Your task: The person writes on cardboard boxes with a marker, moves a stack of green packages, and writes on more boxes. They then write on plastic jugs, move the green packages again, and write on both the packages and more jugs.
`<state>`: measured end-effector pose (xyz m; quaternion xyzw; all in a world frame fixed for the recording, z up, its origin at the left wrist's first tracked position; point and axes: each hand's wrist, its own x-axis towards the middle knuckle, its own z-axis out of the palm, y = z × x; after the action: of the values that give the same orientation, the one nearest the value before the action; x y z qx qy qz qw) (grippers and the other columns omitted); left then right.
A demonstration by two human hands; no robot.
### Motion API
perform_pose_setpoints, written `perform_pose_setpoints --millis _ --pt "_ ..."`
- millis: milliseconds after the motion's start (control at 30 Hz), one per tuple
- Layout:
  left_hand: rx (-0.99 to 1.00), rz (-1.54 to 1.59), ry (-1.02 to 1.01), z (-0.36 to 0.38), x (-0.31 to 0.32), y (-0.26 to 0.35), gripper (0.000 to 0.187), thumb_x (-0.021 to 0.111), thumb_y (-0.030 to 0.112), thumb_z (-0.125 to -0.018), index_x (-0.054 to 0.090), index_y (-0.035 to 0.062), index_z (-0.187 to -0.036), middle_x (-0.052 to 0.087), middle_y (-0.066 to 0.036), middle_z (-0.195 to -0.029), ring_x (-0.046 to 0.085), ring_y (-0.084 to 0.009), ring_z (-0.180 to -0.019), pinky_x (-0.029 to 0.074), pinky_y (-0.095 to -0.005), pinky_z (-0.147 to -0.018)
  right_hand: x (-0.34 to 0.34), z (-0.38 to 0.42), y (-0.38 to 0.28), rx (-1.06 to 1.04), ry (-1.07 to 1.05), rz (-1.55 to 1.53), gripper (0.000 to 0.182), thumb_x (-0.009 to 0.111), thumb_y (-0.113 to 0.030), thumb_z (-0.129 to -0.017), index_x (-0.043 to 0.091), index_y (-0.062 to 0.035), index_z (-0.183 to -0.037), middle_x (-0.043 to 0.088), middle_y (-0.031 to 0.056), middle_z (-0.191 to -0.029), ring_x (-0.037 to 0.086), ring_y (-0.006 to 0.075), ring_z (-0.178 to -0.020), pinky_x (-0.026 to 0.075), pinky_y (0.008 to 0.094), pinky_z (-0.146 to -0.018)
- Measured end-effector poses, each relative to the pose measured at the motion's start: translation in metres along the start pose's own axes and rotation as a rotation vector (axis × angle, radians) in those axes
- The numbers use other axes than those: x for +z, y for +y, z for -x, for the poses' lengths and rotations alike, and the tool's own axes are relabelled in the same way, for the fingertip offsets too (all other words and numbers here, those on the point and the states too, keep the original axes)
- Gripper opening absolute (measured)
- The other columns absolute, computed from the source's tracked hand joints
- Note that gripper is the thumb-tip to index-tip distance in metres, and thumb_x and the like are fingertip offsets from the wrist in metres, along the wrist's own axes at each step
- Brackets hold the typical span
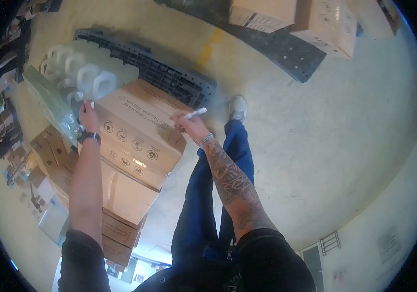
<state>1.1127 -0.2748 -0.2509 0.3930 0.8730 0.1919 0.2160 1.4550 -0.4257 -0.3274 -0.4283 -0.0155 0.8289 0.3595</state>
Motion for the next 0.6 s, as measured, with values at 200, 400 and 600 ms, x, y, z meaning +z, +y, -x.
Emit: perform_pose_setpoints --millis 200,400,600 --pt "-0.139 0.110 0.159 0.007 0.032 0.022 0.051 0.037 0.037 -0.100 0.068 -0.0018 -0.111 0.068 -0.019 -0.115 0.063 -0.0326 -0.108 0.045 -0.0396 -0.095 0.065 -0.076 0.005 -0.067 -0.273 0.197 0.020 0.059 -0.020 -0.094 0.069 -0.0034 -0.102 0.068 0.0028 -0.091 0.061 0.0118 -0.087 0.049 0.0292 -0.082" --pt "-0.193 0.039 0.177 0.002 0.037 0.022 0.051 0.038 0.042 -0.098 0.070 0.0022 -0.104 0.071 -0.013 -0.108 0.064 -0.0300 -0.103 0.046 -0.0389 -0.093 0.080 -0.090 -0.003 -0.045 -0.302 0.254 0.017 0.061 -0.020 -0.094 0.068 -0.0046 -0.097 0.068 0.0026 -0.092 0.061 0.0112 -0.087 0.049 0.0277 -0.081" --pt "-0.214 0.038 0.178 0.009 0.035 0.037 0.050 0.040 0.039 -0.098 0.067 -0.0023 -0.097 0.070 -0.014 -0.100 0.064 -0.0282 -0.096 0.046 -0.0378 -0.090 0.074 -0.093 -0.002 0.032 -0.327 0.344 0.016 0.061 -0.019 -0.092 0.068 -0.0046 -0.095 0.067 0.0019 -0.088 0.060 0.0104 -0.082 0.048 0.0260 -0.077"
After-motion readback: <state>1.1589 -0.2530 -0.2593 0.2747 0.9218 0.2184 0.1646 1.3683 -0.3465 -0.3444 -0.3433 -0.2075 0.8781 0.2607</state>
